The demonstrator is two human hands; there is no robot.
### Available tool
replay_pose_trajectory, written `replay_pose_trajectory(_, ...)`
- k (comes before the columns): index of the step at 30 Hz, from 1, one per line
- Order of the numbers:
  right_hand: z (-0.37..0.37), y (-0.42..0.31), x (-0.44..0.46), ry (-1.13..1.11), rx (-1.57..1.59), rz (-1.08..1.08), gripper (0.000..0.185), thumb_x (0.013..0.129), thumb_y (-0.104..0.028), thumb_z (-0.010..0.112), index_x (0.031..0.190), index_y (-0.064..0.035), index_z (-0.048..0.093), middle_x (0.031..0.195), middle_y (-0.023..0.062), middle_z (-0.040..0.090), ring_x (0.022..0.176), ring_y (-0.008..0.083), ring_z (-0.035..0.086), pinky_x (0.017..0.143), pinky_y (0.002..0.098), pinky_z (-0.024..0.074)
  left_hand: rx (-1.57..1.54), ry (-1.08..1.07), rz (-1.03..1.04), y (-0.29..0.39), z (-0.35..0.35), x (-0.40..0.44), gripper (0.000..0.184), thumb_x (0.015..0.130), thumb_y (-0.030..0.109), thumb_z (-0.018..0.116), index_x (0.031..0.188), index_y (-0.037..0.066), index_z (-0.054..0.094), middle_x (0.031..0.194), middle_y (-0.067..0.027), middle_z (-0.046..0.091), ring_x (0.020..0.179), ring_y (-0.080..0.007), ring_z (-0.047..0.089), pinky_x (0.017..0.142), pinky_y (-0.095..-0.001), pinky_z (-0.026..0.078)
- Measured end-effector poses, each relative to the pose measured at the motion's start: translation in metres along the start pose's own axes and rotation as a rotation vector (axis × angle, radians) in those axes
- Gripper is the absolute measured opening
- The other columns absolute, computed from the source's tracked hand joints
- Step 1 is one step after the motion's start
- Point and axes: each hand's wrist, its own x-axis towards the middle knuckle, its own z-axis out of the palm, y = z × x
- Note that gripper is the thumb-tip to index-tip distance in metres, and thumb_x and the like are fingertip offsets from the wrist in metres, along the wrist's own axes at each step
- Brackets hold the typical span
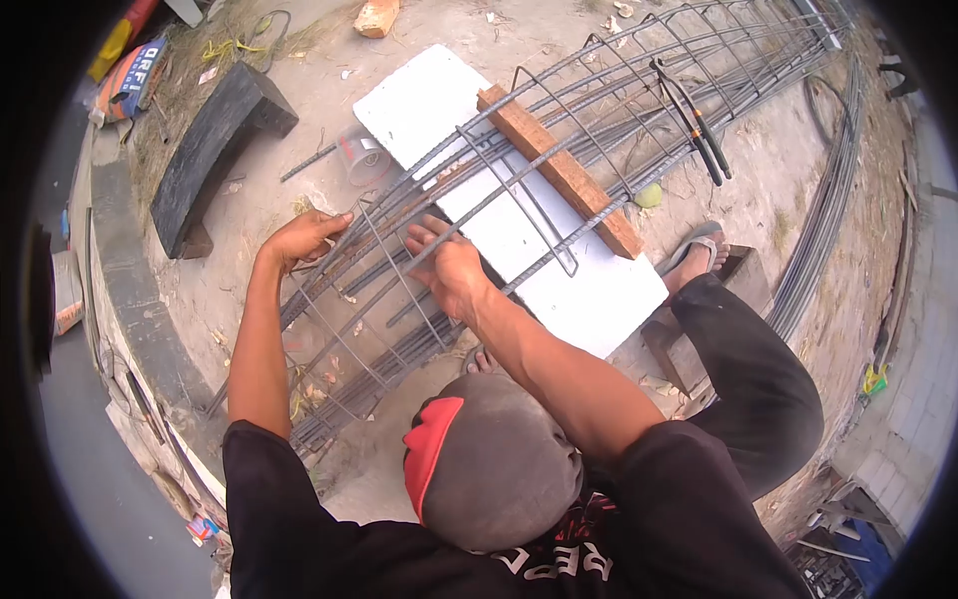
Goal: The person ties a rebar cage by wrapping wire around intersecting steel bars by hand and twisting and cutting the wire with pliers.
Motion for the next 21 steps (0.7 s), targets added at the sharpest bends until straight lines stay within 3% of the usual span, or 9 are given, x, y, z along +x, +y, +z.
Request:
replay_pose_trajectory(1, -0.003, 0.003, -0.002, -0.085, 0.045, 0.01, 0.064, 0.113, -0.032, 0.04, 0.166, -0.0033, 0.018, 0.168, 0.0186, 0.031, 0.154, 0.0318, 0.034, 0.122, 0.0558, 0.034, -0.006, 0.026, -0.017, 0.0, 0.002, 0.002, 0.048, 0.102, 0.05, 0.065, 0.089, 0.005, 0.07, 0.054, 0.0081, 0.042, 0.043, -0.0036, 0.03, 0.043, -0.0289, 0.019)
replay_pose_trajectory(2, 0.003, 0.003, -0.006, -0.078, 0.05, 0.0, 0.064, 0.113, -0.032, 0.04, 0.166, -0.0033, 0.018, 0.168, 0.0186, 0.031, 0.154, 0.0318, 0.034, 0.122, 0.0558, 0.034, -0.013, 0.048, -0.036, -0.002, 0.004, 0.005, 0.049, 0.102, 0.05, 0.066, 0.09, 0.003, 0.071, 0.054, 0.0069, 0.045, 0.043, -0.0037, 0.03, 0.042, -0.0288, 0.019)
replay_pose_trajectory(3, 0.011, 0.002, -0.011, -0.021, 0.105, -0.004, 0.065, 0.114, -0.039, 0.033, 0.166, -0.0037, 0.017, 0.169, 0.0186, 0.028, 0.155, 0.0317, 0.032, 0.122, 0.0557, 0.0324, 0.013, 0.048, -0.04, -0.006, 0.004, 0.009, 0.05, 0.102, 0.05, 0.065, 0.093, 0.002, 0.074, 0.059, 0.0026, 0.057, 0.044, -0.0044, 0.038, 0.042, -0.0277, 0.023)
replay_pose_trajectory(5, 0.018, 0.0, -0.01, 0.08, 0.165, 0.003, 0.076, 0.112, -0.056, 0.013, 0.167, -0.0043, 0.013, 0.172, 0.0182, 0.023, 0.157, 0.0312, 0.028, 0.126, 0.0556, 0.0256, 0.0, 0.055, -0.022, -0.015, 0.006, 0.017, 0.051, 0.103, 0.049, 0.065, 0.093, 0.001, 0.075, 0.063, -0.0005, 0.062, 0.047, -0.0058, 0.045, 0.044, -0.0274, 0.03)
replay_pose_trajectory(9, 0.019, -0.001, -0.003, -0.012, 0.34, -0.011, 0.097, 0.103, -0.076, 0.015, 0.166, -0.0026, 0.018, 0.169, 0.0182, 0.028, 0.156, 0.0296, 0.028, 0.125, 0.0559, 0.0191, -0.009, 0.138, 0.016, -0.021, 0.015, 0.021, 0.053, 0.103, 0.048, 0.064, 0.091, -0.002, 0.076, 0.074, -0.0073, 0.072, 0.059, -0.0119, 0.061, 0.056, -0.0293, 0.047)
replay_pose_trajectory(12, 0.017, -0.005, -0.001, -0.002, 0.391, 0.018, 0.101, 0.102, -0.078, 0.02, 0.165, 0.0008, 0.018, 0.168, 0.0188, 0.03, 0.15, 0.0288, 0.035, 0.125, 0.056, 0.0203, -0.008, 0.224, 0.037, -0.02, 0.021, 0.021, 0.051, 0.102, 0.041, 0.065, 0.09, -0.007, 0.078, 0.072, -0.0136, 0.072, 0.066, -0.019, 0.065, 0.067, -0.0348, 0.053)
replay_pose_trajectory(13, 0.016, -0.004, 0.0, -0.001, 0.394, 0.015, 0.101, 0.102, -0.078, 0.02, 0.165, 0.0008, 0.018, 0.168, 0.0188, 0.03, 0.15, 0.0288, 0.035, 0.125, 0.056, 0.0203, -0.005, 0.221, 0.039, -0.021, 0.022, 0.02, 0.051, 0.102, 0.041, 0.065, 0.09, -0.007, 0.078, 0.072, -0.0136, 0.072, 0.066, -0.019, 0.065, 0.067, -0.0348, 0.053)
replay_pose_trajectory(15, 0.016, -0.002, 0.004, 0.061, 0.374, 0.032, 0.102, 0.102, -0.078, 0.024, 0.164, 0.0028, 0.022, 0.165, 0.0183, 0.035, 0.131, 0.026, 0.049, 0.121, 0.0543, 0.0271, -0.037, 0.238, 0.052, -0.019, 0.023, 0.017, 0.052, 0.102, 0.04, 0.065, 0.086, -0.007, 0.077, 0.071, -0.0141, 0.072, 0.064, -0.019, 0.064, 0.065, -0.0351, 0.051)
replay_pose_trajectory(21, 0.007, 0.003, -0.002, 0.109, 0.398, 0.077, 0.096, 0.103, -0.073, 0.028, 0.163, 0.0024, 0.026, 0.16, 0.014, 0.043, 0.1, 0.0193, 0.055, 0.108, 0.0488, 0.0375, -0.056, 0.241, 0.033, -0.016, 0.022, 0.015, 0.053, 0.104, 0.04, 0.063, 0.084, -0.007, 0.075, 0.069, -0.0124, 0.07, 0.059, -0.0163, 0.061, 0.059, -0.033, 0.048)
